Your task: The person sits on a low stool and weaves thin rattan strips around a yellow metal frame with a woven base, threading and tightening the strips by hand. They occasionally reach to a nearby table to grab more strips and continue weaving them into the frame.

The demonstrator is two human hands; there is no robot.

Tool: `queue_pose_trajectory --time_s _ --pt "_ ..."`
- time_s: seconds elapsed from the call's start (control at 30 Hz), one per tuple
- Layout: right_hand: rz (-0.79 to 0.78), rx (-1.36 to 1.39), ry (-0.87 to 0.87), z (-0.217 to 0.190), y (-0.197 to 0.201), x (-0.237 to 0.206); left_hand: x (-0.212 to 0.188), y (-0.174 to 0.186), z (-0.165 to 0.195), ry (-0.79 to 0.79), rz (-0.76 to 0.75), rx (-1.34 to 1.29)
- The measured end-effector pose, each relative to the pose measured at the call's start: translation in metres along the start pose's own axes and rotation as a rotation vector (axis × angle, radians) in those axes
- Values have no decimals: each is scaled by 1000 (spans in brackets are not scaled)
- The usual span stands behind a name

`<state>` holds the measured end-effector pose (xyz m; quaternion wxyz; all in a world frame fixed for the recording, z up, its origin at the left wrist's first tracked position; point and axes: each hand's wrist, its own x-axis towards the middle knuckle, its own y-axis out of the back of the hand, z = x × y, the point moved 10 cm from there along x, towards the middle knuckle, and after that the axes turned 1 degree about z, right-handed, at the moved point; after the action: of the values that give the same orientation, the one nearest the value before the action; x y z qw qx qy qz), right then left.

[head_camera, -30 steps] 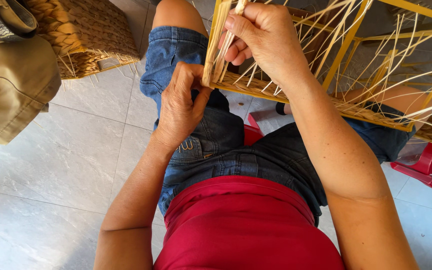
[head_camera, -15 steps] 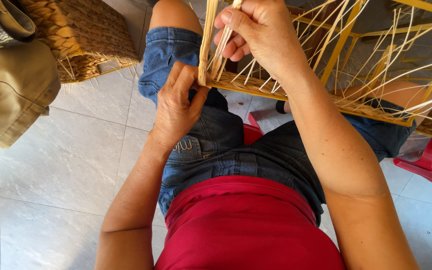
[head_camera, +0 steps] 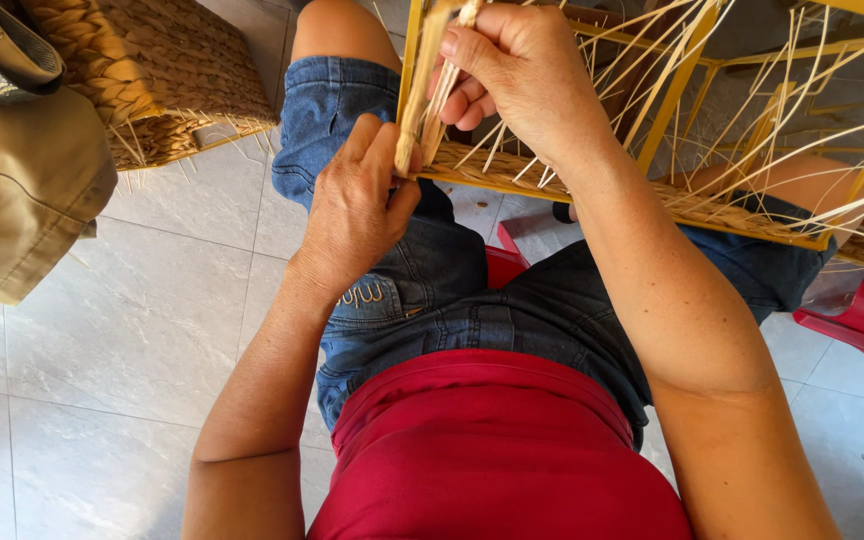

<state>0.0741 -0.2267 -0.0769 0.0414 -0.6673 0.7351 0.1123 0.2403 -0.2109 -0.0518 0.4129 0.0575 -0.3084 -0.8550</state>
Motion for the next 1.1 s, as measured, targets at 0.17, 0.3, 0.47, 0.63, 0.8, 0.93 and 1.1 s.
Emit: queue_pose_trajectory --time_s 0.17,0.3,0.47,0.63,0.8,0.93,1.1 --pt "-32 5 -35 -1 -7 -1 -8 -1 -9 73 26 -165" --pt "-20 15 -50 0 -11 2 -12 -1 -15 68 50 -200" --pt "-23 10 -51 0 -17 1 -17 -2 -19 75 61 -202" --pt "-30 -15 -110 3 -19 0 -18 5 -8 34 54 -194" --pt "-32 -42 -49 -3 -13 -8 -15 14 5 -47 -28 -176" --pt "5 -46 -54 -1 -7 -14 -11 13 6 -49 -42 -182" --pt "15 -73 -33 -3 -6 -12 -7 10 5 -25 -36 -168"
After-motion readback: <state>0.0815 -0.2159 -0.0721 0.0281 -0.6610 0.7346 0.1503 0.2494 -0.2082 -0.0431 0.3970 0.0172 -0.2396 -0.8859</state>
